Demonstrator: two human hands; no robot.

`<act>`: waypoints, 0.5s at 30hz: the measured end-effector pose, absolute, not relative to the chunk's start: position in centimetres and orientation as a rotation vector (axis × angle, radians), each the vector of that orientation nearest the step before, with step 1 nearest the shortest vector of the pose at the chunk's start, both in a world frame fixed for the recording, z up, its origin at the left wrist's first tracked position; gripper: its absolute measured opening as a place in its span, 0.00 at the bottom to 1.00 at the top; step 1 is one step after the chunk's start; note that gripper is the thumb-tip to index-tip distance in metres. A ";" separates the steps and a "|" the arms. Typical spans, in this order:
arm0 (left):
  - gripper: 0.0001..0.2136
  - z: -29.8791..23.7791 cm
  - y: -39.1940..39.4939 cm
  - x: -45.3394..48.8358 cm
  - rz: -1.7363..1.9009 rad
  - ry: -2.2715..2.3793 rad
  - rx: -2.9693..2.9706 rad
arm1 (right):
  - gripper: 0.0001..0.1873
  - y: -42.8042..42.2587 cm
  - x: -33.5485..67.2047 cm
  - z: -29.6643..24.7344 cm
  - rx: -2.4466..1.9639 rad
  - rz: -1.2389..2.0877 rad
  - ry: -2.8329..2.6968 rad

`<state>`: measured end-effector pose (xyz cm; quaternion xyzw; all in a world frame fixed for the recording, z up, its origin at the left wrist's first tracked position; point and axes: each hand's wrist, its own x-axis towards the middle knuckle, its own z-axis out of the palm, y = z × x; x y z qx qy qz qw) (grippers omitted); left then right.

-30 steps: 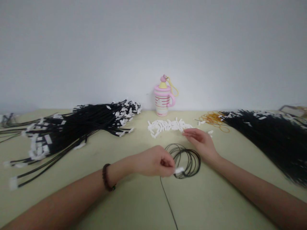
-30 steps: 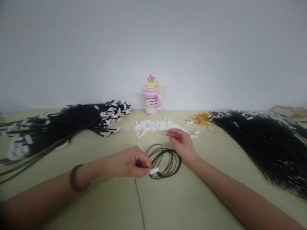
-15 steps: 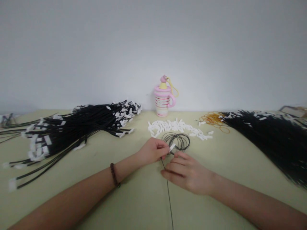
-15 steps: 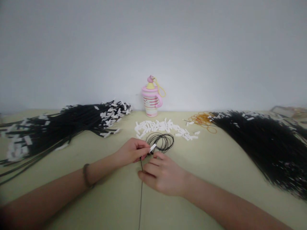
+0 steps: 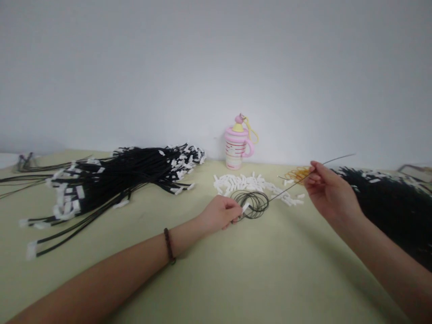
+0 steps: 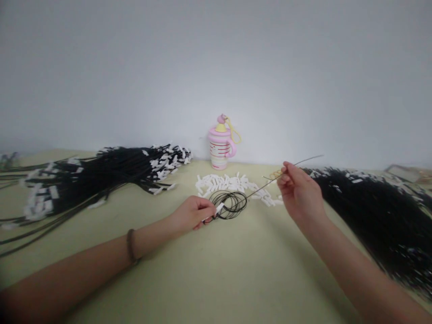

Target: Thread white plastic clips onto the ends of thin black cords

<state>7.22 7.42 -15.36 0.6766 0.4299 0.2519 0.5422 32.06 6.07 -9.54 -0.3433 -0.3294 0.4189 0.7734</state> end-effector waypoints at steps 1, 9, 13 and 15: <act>0.10 -15.3 7.4 7.2 0.615 1.023 1.573 | 0.06 6.3 32.8 -9.1 -0.745 0.896 -0.673; 0.11 -14.8 7.5 7.3 0.694 1.013 1.459 | 0.09 4.9 30.2 -11.9 -1.119 0.640 -1.039; 0.11 -14.9 7.4 7.3 0.696 0.983 1.456 | 0.11 2.5 25.6 -14.8 -1.283 0.772 -1.564; 0.11 -15.0 7.4 7.3 0.676 0.967 1.447 | 0.13 1.7 24.3 -15.6 -1.305 0.740 -1.784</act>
